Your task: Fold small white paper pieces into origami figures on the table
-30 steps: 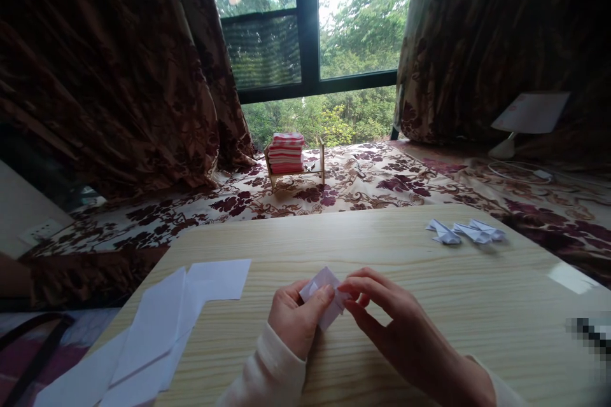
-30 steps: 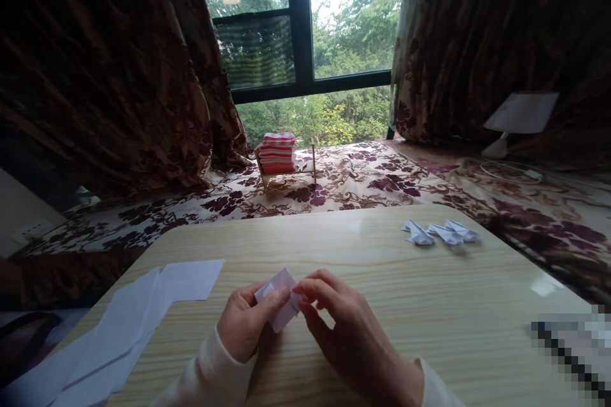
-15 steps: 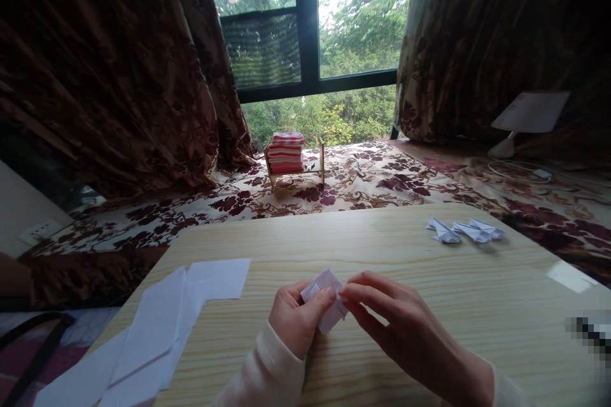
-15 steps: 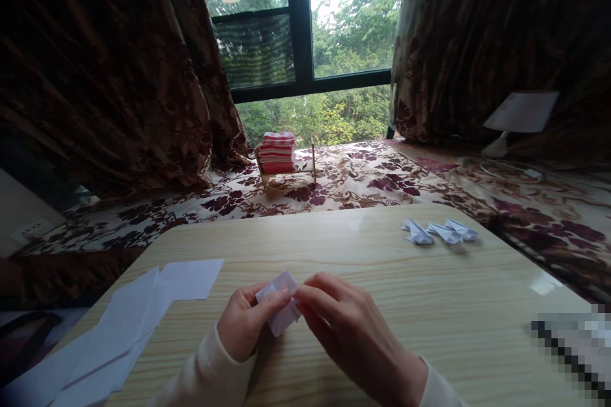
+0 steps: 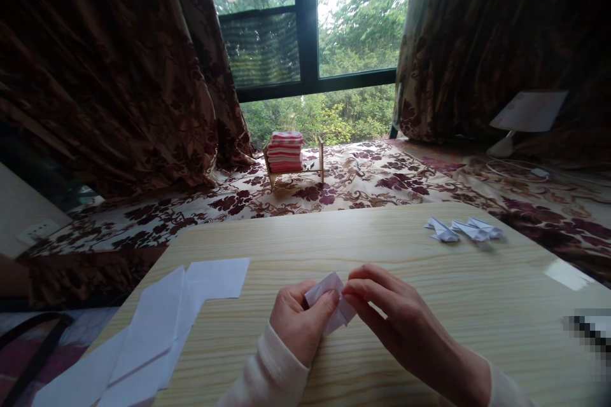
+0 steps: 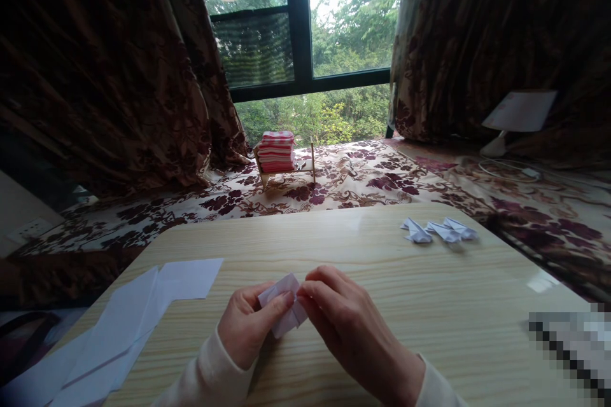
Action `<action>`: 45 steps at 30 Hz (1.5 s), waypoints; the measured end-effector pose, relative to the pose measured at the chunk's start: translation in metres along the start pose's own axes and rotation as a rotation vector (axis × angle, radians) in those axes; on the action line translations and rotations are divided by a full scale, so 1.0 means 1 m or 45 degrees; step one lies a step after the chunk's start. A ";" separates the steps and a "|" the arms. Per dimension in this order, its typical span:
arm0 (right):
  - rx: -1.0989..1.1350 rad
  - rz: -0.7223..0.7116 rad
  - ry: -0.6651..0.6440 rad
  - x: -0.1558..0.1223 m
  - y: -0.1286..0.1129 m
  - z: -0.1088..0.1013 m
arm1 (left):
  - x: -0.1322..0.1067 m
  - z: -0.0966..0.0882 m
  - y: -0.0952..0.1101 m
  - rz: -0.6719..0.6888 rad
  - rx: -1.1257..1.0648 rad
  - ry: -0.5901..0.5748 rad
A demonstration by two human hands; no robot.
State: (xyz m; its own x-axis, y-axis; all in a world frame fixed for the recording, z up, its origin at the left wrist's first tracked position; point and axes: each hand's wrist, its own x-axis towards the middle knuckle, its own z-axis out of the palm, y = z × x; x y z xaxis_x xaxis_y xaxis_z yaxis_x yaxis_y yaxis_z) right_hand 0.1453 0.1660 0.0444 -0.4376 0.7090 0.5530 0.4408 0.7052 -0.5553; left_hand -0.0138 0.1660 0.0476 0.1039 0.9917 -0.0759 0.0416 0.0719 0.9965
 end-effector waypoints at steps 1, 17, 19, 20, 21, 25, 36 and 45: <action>0.014 0.017 -0.004 0.000 0.000 0.000 | -0.001 0.001 0.001 0.015 -0.008 -0.009; 0.166 0.190 0.030 0.000 0.000 0.004 | -0.002 0.004 -0.010 0.155 0.123 0.004; 0.215 0.241 0.030 0.000 0.000 0.004 | -0.001 0.003 -0.010 0.183 0.176 0.005; 0.236 0.283 0.029 0.001 0.000 0.004 | -0.002 0.003 -0.009 0.196 0.196 0.005; 0.254 0.329 0.019 0.002 0.000 0.004 | -0.002 0.002 -0.006 0.206 0.210 0.003; 0.334 0.431 -0.059 0.005 -0.001 0.002 | -0.005 0.001 0.006 0.232 0.250 -0.020; 0.430 0.507 -0.217 0.006 -0.011 -0.002 | -0.010 0.001 0.010 0.164 0.305 -0.152; 0.431 0.516 -0.188 0.009 -0.008 -0.008 | -0.006 0.002 0.010 -0.013 0.116 -0.133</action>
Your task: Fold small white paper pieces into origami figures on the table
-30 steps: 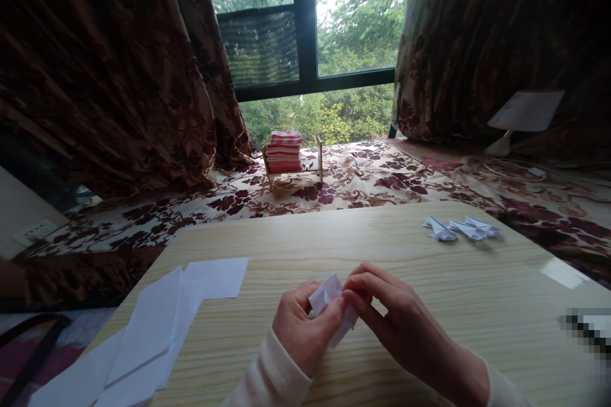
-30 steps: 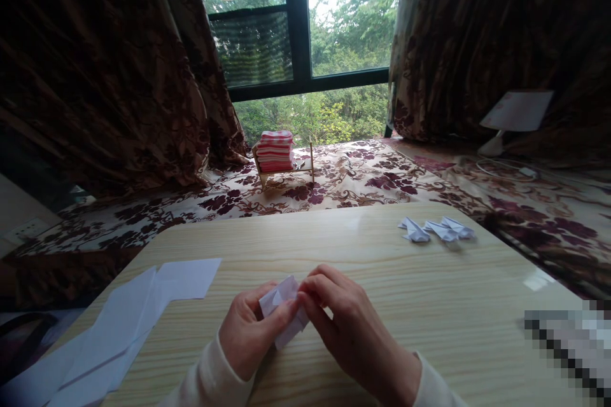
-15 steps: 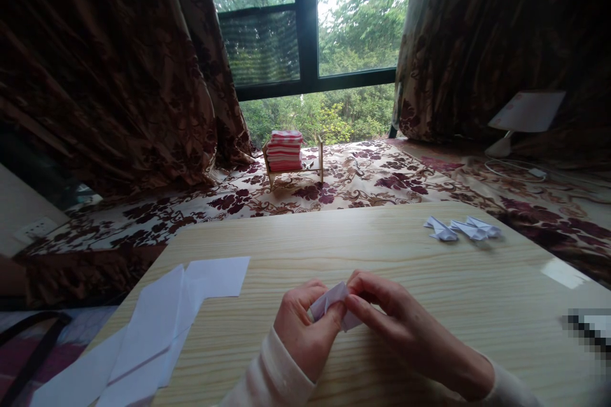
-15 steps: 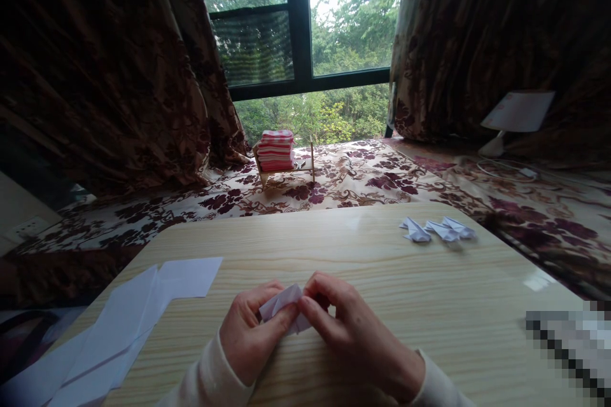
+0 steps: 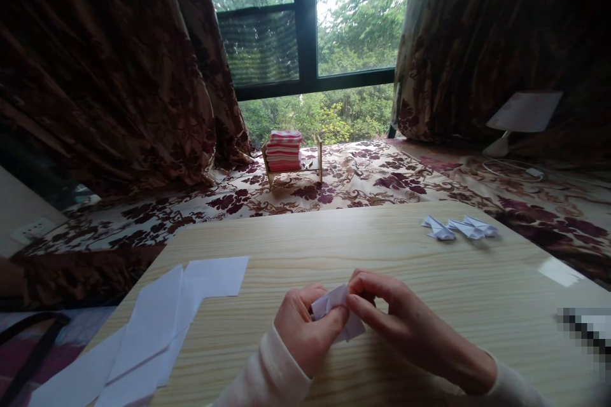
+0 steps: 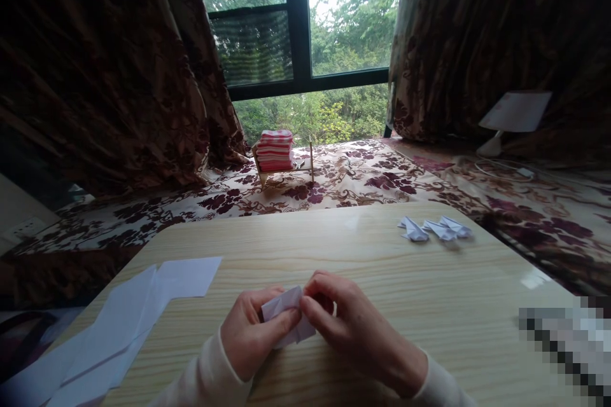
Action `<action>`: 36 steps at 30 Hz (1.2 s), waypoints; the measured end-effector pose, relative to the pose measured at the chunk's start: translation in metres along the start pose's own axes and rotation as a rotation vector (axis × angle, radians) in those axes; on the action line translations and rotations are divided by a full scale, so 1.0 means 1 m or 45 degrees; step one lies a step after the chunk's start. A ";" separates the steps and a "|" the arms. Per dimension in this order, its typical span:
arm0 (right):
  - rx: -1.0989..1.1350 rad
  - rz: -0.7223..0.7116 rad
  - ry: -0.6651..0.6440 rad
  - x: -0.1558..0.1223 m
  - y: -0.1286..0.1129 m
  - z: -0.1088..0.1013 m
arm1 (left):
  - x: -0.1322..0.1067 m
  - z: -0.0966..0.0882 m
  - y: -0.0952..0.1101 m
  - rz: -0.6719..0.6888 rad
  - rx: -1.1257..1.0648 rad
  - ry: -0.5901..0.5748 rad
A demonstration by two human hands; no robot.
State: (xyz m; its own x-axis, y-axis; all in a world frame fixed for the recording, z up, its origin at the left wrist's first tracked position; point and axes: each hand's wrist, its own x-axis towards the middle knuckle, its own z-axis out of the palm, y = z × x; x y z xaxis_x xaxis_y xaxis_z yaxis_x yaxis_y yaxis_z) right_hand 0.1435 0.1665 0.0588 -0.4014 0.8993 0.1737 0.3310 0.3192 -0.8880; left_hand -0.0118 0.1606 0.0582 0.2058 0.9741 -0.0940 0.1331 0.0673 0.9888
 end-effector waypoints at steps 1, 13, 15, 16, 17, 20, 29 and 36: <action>0.049 0.033 0.003 0.000 0.001 0.000 | 0.000 0.000 -0.001 -0.017 -0.054 -0.002; 0.366 0.231 0.062 0.001 0.009 0.003 | 0.001 0.001 -0.007 -0.012 -0.233 0.055; 0.373 0.232 0.043 0.001 0.007 0.002 | 0.001 0.000 -0.007 -0.024 -0.194 0.024; 0.378 0.238 0.028 0.002 0.006 0.000 | 0.001 0.000 -0.007 -0.028 -0.180 0.013; 0.385 0.253 0.011 0.002 0.005 -0.001 | 0.002 -0.001 -0.007 -0.032 -0.174 0.011; 0.450 0.315 -0.021 0.004 0.004 -0.004 | 0.005 -0.004 -0.011 -0.045 -0.225 0.057; 0.877 0.446 0.114 0.004 0.007 0.012 | 0.005 -0.002 -0.006 0.015 -0.380 0.219; 0.708 0.357 -0.096 0.001 0.008 0.024 | 0.009 -0.005 -0.013 -0.017 -0.407 0.290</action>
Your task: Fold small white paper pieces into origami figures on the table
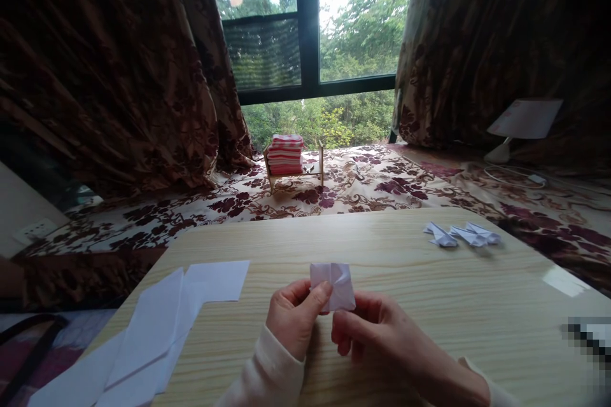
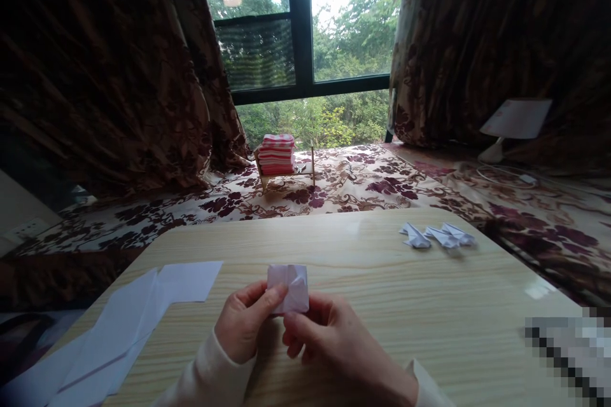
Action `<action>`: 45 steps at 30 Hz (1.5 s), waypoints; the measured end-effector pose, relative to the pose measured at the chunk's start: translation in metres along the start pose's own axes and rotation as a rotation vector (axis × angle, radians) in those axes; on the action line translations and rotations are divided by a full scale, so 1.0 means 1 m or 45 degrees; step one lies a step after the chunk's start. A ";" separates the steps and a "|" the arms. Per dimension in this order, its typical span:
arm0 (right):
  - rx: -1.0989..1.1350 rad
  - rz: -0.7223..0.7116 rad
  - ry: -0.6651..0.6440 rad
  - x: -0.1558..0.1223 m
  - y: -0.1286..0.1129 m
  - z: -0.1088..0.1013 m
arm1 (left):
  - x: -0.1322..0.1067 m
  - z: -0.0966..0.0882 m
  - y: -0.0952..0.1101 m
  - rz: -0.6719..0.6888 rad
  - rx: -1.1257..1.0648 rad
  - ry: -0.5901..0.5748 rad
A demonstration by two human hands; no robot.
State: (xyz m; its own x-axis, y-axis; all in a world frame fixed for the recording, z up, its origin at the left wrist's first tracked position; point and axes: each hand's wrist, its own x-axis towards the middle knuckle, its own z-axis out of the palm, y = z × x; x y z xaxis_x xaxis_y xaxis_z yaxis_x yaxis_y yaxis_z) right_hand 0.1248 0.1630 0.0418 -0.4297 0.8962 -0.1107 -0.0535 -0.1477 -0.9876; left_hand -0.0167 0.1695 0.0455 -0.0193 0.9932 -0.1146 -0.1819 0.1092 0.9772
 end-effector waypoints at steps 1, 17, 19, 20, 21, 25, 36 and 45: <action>-0.095 -0.061 0.046 0.000 0.000 -0.002 | 0.001 -0.001 0.000 -0.003 0.010 0.008; -0.436 -0.392 0.359 0.000 0.003 -0.010 | -0.002 0.003 0.003 -0.079 0.082 -0.122; -0.436 -0.372 0.339 -0.001 0.003 -0.009 | -0.003 0.003 0.002 -0.084 0.090 -0.108; -0.450 -0.369 0.330 -0.001 0.002 -0.008 | -0.003 0.003 0.001 -0.083 0.102 -0.101; -0.477 -0.374 0.328 -0.002 0.001 -0.008 | -0.003 0.003 0.000 -0.080 0.119 -0.093; -0.741 -0.528 0.371 -0.004 0.000 -0.008 | -0.002 0.002 -0.002 -0.070 0.148 -0.071; -1.256 -0.909 0.352 -0.008 0.000 -0.011 | 0.000 0.001 -0.007 -0.012 0.284 -0.082; -1.359 -0.917 0.310 -0.009 -0.002 -0.012 | 0.001 -0.001 -0.012 -0.033 0.357 -0.081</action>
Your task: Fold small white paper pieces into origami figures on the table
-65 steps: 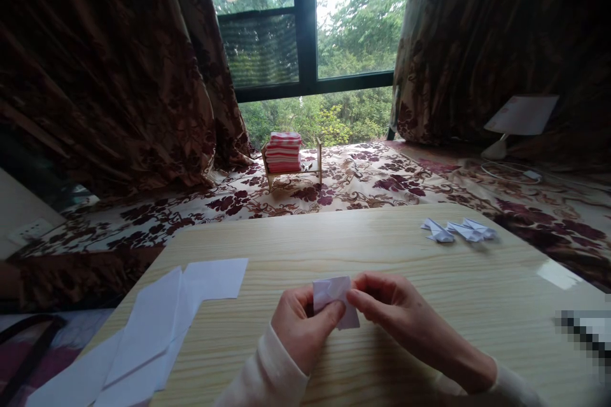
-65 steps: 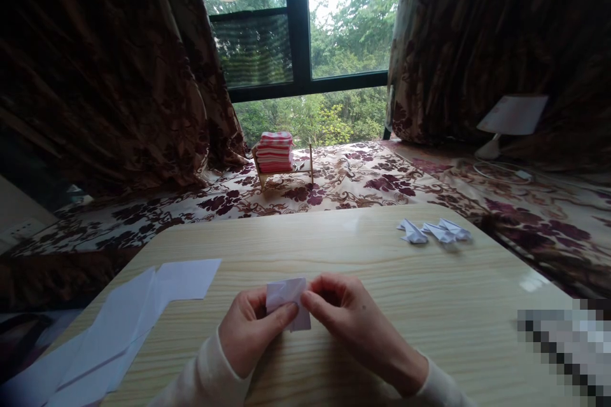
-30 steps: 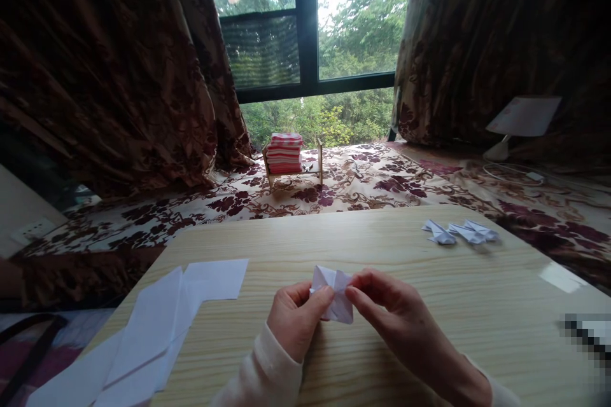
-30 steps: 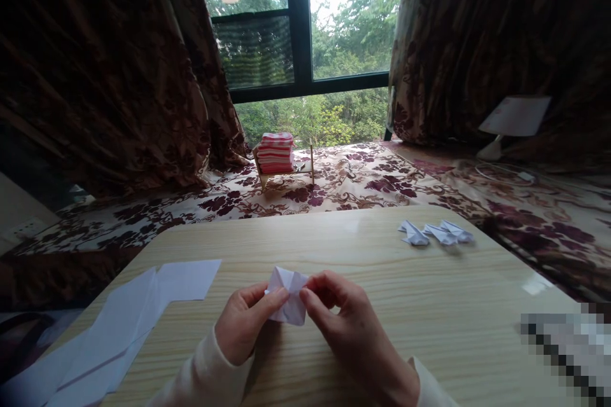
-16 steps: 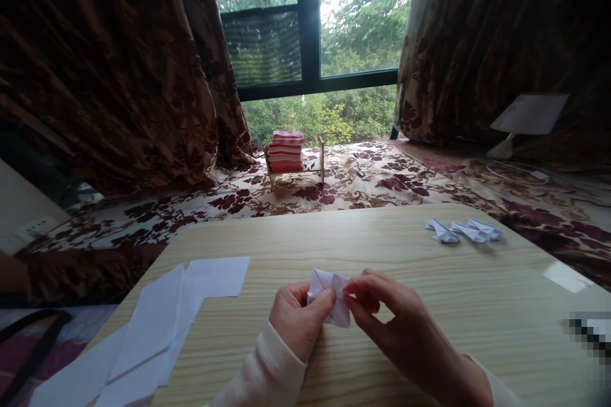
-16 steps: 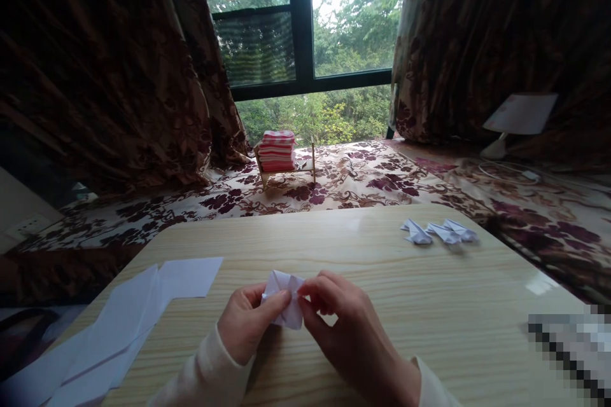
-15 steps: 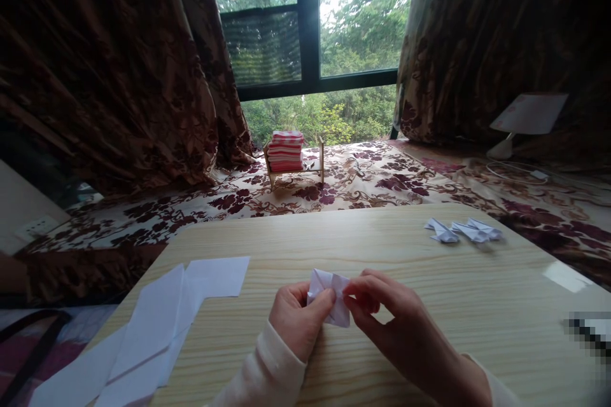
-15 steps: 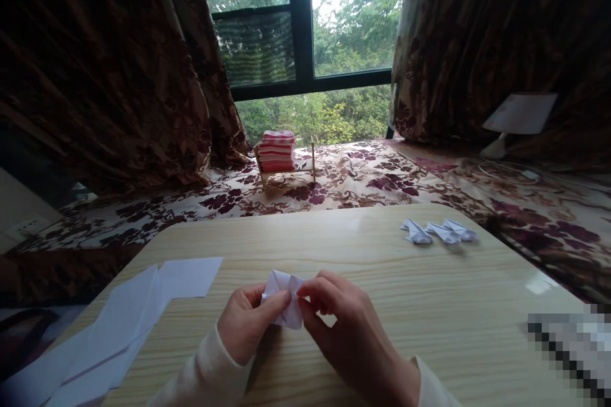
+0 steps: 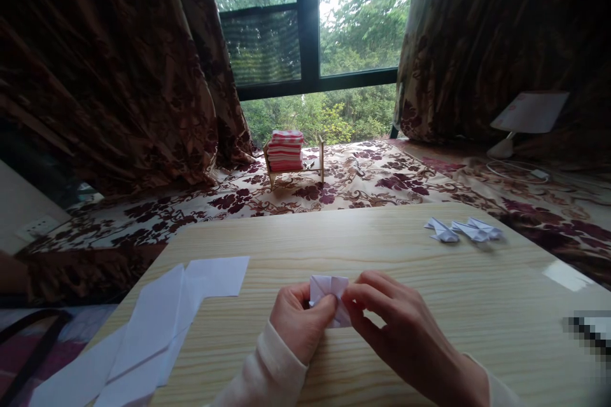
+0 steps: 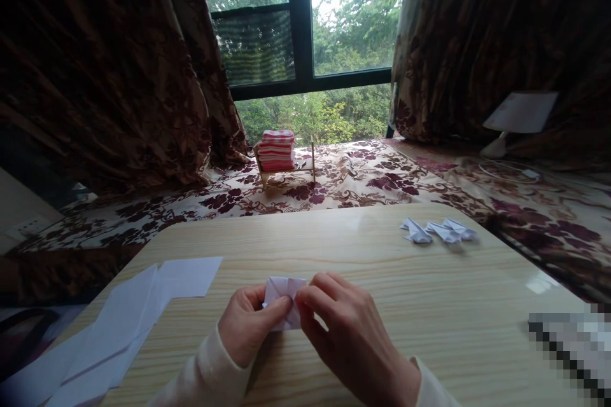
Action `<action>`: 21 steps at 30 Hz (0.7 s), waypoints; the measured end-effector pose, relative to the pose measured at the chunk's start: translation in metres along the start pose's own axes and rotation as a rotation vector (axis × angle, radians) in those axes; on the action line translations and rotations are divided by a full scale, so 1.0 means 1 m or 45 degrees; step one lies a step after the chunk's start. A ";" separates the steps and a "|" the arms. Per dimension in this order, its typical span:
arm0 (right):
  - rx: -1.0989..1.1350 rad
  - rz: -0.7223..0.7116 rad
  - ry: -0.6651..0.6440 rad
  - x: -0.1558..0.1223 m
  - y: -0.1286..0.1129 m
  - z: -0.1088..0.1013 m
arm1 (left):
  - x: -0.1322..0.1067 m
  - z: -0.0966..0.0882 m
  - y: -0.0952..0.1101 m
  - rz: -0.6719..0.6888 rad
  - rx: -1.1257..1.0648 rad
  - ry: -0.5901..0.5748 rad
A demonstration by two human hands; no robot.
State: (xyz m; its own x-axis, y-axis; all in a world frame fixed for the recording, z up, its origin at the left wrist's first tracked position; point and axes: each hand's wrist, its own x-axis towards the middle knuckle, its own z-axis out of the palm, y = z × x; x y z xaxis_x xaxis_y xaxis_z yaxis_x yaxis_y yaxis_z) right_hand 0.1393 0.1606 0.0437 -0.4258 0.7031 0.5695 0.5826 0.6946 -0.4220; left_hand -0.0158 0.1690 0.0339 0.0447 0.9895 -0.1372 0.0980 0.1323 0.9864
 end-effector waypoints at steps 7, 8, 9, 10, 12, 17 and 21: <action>-0.092 -0.094 -0.046 0.000 0.000 -0.004 | -0.002 -0.003 0.011 -0.093 -0.204 -0.029; -0.092 -0.094 -0.041 0.000 0.000 -0.004 | -0.003 -0.002 0.012 -0.103 -0.235 -0.026; -0.086 -0.092 -0.034 0.000 0.000 -0.004 | -0.003 -0.001 0.013 -0.110 -0.261 -0.020; -0.076 -0.087 -0.031 0.000 0.001 -0.004 | -0.004 -0.001 0.014 -0.114 -0.283 -0.012; -0.049 -0.079 -0.035 0.000 0.001 -0.004 | -0.004 0.001 0.014 -0.115 -0.319 0.002; 0.053 -0.051 -0.029 -0.001 0.000 -0.001 | -0.005 0.002 0.013 -0.075 -0.344 0.052; 0.329 0.236 0.056 0.001 -0.003 -0.001 | -0.006 0.001 0.012 0.065 -0.146 0.131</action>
State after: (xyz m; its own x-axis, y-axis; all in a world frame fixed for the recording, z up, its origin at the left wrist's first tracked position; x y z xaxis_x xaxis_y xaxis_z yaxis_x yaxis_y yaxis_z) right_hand 0.1377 0.1597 0.0461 -0.2951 0.8180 0.4937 0.4502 0.5748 -0.6833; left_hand -0.0136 0.1648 0.0468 -0.0561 0.9950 -0.0825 -0.0160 0.0817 0.9965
